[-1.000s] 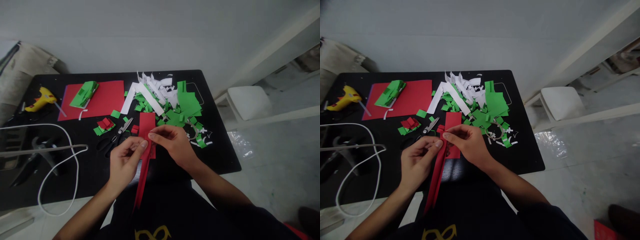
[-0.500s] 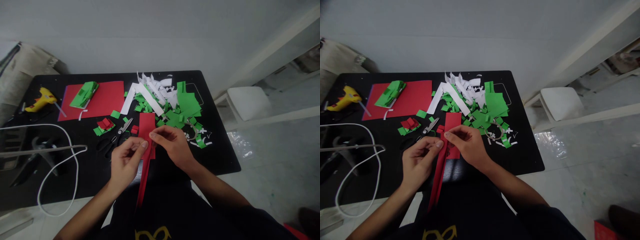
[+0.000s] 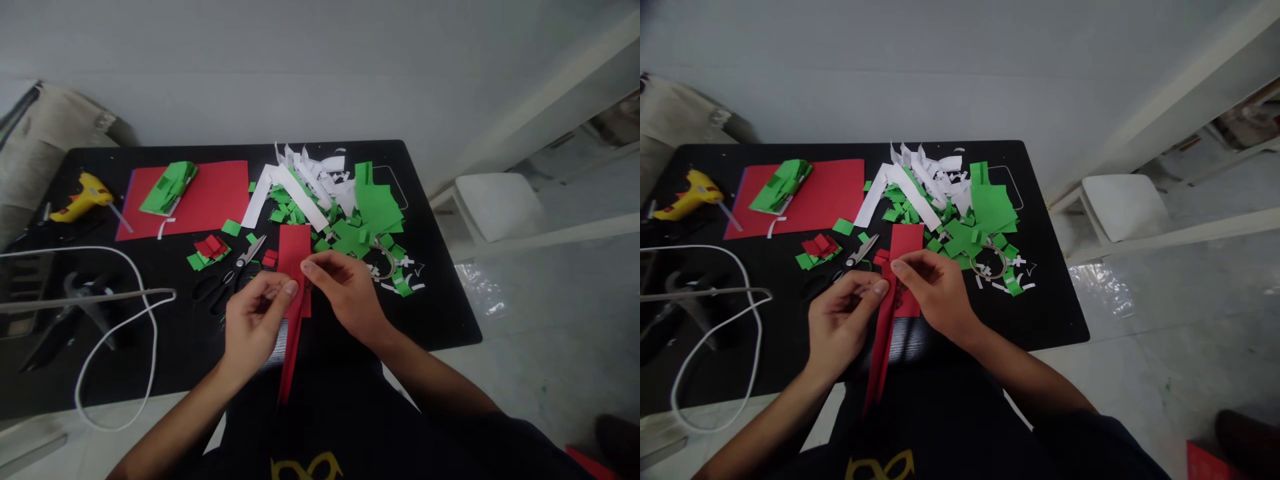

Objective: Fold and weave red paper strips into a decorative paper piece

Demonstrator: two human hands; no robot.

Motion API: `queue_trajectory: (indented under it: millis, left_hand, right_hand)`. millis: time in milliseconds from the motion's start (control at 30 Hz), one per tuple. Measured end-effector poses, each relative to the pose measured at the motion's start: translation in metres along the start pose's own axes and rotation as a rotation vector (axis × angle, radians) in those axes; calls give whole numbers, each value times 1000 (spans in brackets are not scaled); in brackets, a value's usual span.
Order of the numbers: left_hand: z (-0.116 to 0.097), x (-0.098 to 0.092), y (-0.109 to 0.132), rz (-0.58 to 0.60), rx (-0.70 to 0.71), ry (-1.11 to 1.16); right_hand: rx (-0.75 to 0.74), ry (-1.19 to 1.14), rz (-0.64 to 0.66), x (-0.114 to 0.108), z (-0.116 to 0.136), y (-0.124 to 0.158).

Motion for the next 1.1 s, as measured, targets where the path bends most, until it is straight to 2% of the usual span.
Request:
queue_trajectory:
  millis: [200,567,933,1100]
  left_hand:
    - [0,3,0,16,-15,31]
    - [3,2,-3,93,-6,-13]
    - [4,4,-4,43,-5,-1]
    - [4,-1,-9,95,11,-49]
  right_hand:
    - [55,19,72,0,-2,0]
    - [34,91,72,-1,7,-2]
    - [30,99,80,-1,0,1]
    - [22,110,107,-2,0,0]
Point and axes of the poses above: each hand's wrist, its own y-axis away from the middle knuckle, its own x-axis out of the palm, z = x × y, the point moved 5 cm from there along -y, towards the middle knuckle, and after that the axes turned 4 degrees about -y, right-handed, at the moved point
